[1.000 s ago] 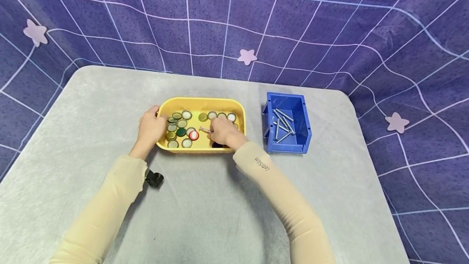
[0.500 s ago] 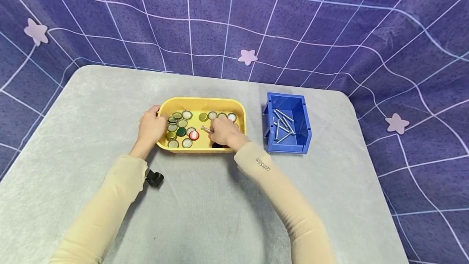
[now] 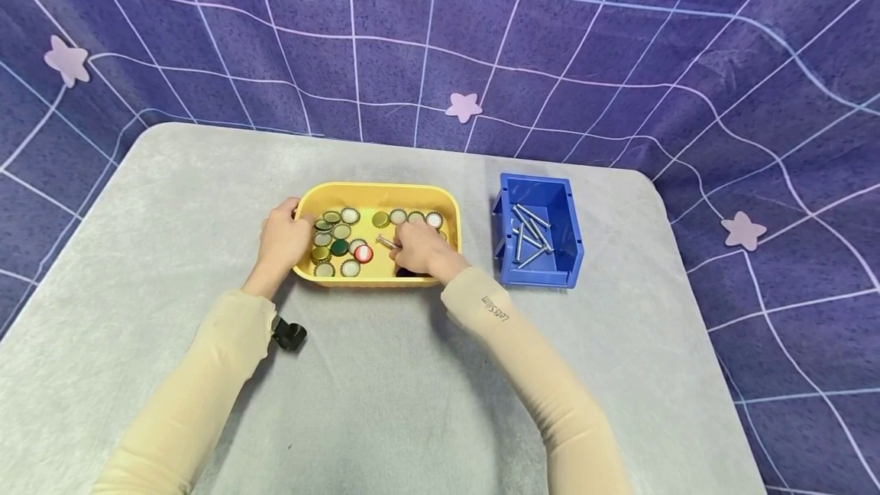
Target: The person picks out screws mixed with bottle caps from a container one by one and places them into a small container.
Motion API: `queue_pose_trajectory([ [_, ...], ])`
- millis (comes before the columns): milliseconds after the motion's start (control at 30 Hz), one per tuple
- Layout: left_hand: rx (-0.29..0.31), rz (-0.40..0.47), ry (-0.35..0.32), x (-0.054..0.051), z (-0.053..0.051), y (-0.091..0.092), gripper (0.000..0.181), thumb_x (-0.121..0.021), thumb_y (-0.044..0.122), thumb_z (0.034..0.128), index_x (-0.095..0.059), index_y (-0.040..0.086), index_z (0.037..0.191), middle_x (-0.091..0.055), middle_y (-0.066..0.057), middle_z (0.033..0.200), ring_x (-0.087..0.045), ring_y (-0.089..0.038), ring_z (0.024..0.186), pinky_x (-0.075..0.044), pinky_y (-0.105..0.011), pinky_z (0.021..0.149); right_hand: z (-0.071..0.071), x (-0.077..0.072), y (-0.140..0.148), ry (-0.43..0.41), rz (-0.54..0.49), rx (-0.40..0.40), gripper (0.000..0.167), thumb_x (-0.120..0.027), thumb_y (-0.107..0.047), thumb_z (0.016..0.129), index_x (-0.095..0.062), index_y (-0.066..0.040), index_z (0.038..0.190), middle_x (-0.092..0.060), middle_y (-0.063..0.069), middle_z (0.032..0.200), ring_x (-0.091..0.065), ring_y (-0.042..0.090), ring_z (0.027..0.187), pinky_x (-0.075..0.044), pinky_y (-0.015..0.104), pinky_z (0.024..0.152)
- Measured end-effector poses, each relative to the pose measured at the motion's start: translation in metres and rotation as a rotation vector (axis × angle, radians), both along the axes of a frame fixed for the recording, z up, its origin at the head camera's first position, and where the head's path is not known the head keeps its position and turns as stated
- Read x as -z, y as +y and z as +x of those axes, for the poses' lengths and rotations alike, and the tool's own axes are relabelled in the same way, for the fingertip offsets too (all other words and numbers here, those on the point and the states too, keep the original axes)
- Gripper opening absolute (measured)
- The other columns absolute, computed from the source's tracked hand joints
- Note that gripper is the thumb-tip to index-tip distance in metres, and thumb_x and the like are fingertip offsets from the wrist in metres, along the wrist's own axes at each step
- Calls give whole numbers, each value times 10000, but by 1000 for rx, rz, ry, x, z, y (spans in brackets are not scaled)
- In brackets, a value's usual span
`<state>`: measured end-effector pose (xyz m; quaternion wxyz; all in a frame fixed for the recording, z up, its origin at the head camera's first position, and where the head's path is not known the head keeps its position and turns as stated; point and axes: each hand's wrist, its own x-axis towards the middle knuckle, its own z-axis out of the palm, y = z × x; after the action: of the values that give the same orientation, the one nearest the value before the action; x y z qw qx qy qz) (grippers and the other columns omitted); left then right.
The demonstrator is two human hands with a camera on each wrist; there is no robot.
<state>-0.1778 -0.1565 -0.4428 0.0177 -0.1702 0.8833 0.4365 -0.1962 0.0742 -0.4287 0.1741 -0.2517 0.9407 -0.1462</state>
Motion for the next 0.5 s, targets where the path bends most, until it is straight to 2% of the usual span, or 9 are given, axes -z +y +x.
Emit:
queue_pose_trajectory([
  [167, -1, -4, 3, 0, 0, 0, 443, -436, 229, 968, -543, 114, 1382, -609, -174, 1346, -585, -405, 1157, -431, -539, 1011, 2, -2, 1, -12, -42, 14, 165, -673, -239, 929, -648, -114, 825, -643, 17, 789, -535, 164, 751, -438, 287, 693],
  [500, 0, 2, 3, 1, 0, 0, 452, -444, 227, 971, -529, 113, 1399, -609, -183, 1346, -599, -405, 1128, -452, -531, 989, 2, -2, 3, -29, -87, 17, 161, -662, -245, 941, -628, -97, 887, -636, 21, 826, -517, 139, 709, -413, 264, 660],
])
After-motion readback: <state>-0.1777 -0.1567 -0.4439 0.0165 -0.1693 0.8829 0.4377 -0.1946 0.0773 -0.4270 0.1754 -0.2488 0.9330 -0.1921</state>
